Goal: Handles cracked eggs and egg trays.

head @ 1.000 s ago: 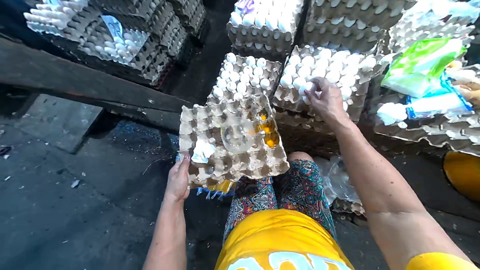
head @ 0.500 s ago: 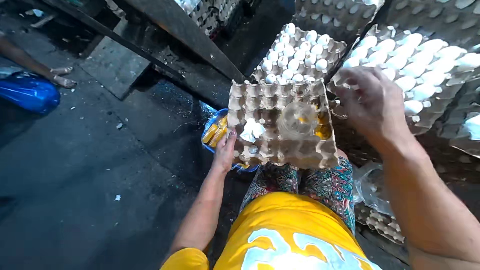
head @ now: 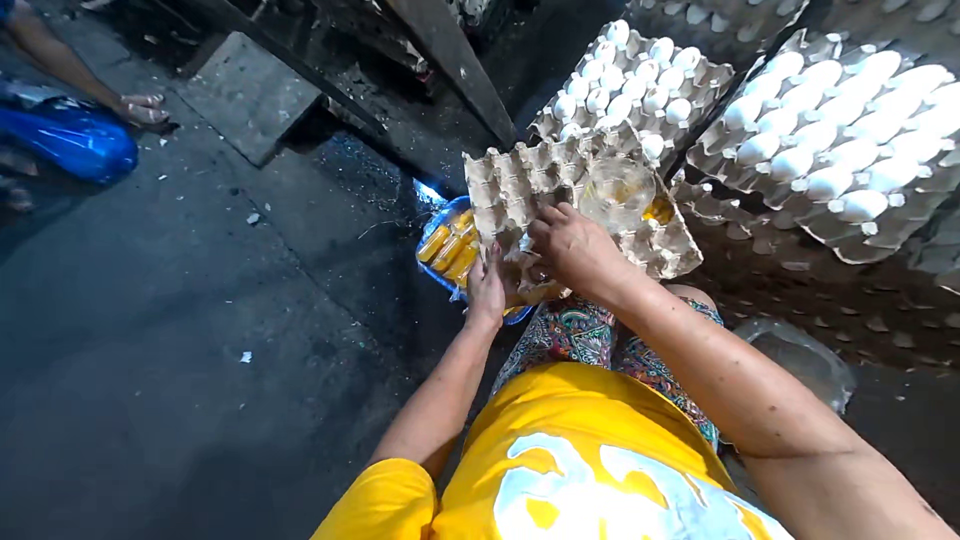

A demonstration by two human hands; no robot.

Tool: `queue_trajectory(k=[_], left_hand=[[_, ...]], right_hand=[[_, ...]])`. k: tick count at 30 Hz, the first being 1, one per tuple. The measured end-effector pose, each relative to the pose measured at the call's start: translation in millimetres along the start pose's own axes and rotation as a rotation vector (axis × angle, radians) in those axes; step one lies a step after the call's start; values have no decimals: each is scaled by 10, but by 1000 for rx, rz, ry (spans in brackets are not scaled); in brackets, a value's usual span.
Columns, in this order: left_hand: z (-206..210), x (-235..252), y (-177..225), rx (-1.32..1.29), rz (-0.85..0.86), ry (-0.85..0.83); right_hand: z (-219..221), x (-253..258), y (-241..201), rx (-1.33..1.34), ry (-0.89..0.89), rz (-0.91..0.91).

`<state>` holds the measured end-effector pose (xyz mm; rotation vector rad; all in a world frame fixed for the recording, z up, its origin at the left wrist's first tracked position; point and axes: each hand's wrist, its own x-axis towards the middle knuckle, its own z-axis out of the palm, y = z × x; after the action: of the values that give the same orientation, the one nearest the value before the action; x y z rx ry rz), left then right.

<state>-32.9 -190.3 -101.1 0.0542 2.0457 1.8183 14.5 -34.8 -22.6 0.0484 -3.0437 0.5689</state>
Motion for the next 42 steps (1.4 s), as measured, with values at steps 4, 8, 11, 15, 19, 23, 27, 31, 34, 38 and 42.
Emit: queue_trajectory(k=[4,8,11,15,19,23,27,31,34,38,42], left_hand=[[-62,-16,-101,-65,12,-88],[-101,-11,-129,-81,-7,-91],[-111,-25,-97,-26,-8,-34],[-89,-118,28,12,-20,5],[-160,-153,-61,-20,-38,17],[-258,-226,-149,-7,-87,-15],[-288,-260,-239,-48,-93,-25],[-313,-276,-228,-63,-97,-38],[-300,-269,-227,-67,-96,-16],[-311,-301,-211,-29,-84,-30],[-348,-298,-262,-21,-72,-41]], right_hand=[[-99,-125,-102,136,126,24],[-229,-317,-259,78,164,25],[-138,-380,-316,-43,-40,68],[48,-352,-473,-182,-285,126],[106,-341,-579,-229,-365,94],[161,-366,-585,-191,-429,32],[207,-346,-557,-106,-396,11],[239,-347,-603,-122,-378,28],[285,-381,-662,-205,-394,52],[223,-366,-720,-210,-522,84],[171,-351,-709,-146,-593,63]])
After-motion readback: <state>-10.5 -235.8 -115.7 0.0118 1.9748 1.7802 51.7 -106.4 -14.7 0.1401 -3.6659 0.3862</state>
